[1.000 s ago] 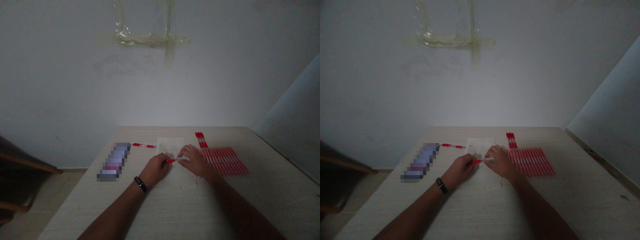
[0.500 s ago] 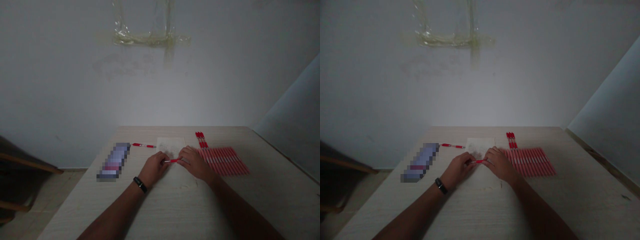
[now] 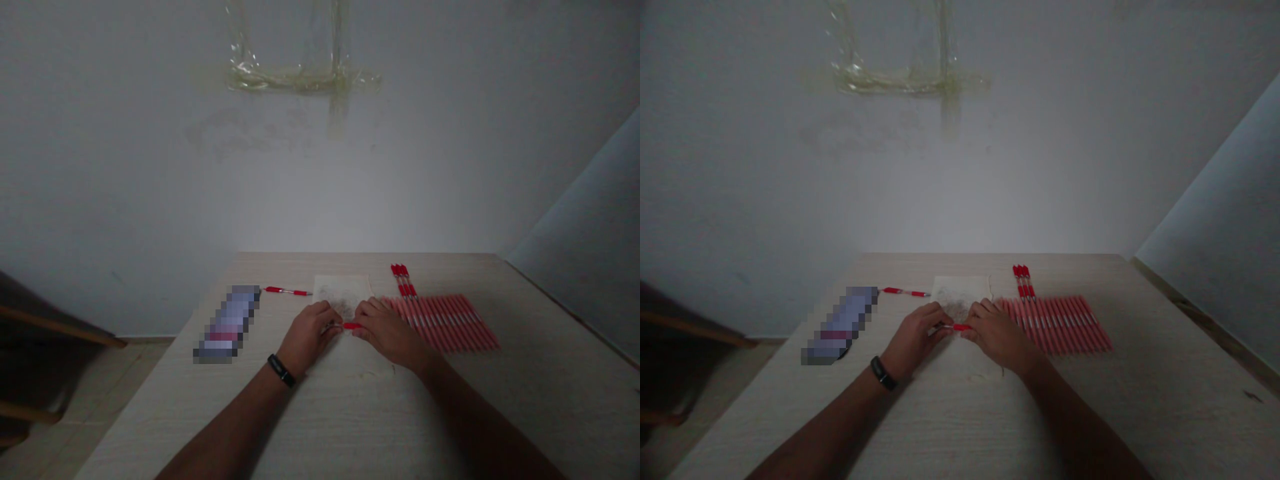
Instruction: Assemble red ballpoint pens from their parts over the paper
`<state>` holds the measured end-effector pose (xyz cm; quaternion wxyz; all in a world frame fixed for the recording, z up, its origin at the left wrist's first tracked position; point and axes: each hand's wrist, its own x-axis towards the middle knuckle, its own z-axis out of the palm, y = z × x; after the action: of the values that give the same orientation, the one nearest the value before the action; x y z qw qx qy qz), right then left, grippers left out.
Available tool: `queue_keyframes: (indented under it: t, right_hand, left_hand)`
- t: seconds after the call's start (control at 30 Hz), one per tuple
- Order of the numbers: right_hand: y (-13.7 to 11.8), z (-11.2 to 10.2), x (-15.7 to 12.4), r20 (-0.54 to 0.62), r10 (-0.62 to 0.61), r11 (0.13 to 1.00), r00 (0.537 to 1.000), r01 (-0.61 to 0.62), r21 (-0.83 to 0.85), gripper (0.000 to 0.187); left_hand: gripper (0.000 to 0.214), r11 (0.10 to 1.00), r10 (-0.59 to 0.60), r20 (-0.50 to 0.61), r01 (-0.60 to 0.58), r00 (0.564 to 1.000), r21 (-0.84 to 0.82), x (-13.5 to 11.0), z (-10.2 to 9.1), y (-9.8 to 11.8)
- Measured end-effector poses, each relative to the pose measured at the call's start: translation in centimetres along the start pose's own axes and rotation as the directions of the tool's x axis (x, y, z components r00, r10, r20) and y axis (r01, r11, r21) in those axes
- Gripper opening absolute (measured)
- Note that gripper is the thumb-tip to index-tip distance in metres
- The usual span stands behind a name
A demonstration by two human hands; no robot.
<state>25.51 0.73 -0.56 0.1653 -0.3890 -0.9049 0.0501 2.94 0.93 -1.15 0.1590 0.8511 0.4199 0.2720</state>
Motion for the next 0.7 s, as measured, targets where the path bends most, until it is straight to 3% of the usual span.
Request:
queue_keyframes:
  t: [0.5,0.7]
  right_hand:
    - [0.3,1.4,0.4,0.001,-0.027,0.964,1.000,0.027,-0.263,0.021]
    - [0.4,0.6,0.4,-0.060,0.013,0.989,0.998,-0.022,-0.145,0.023]
  left_hand:
    - [0.014,0.995,-0.074,0.079,0.079,0.994,-0.062,-0.3,0.1,0.7]
    - [0.015,0.986,-0.157,0.025,0.158,0.987,-0.054,-0.1,0.3,0.7]
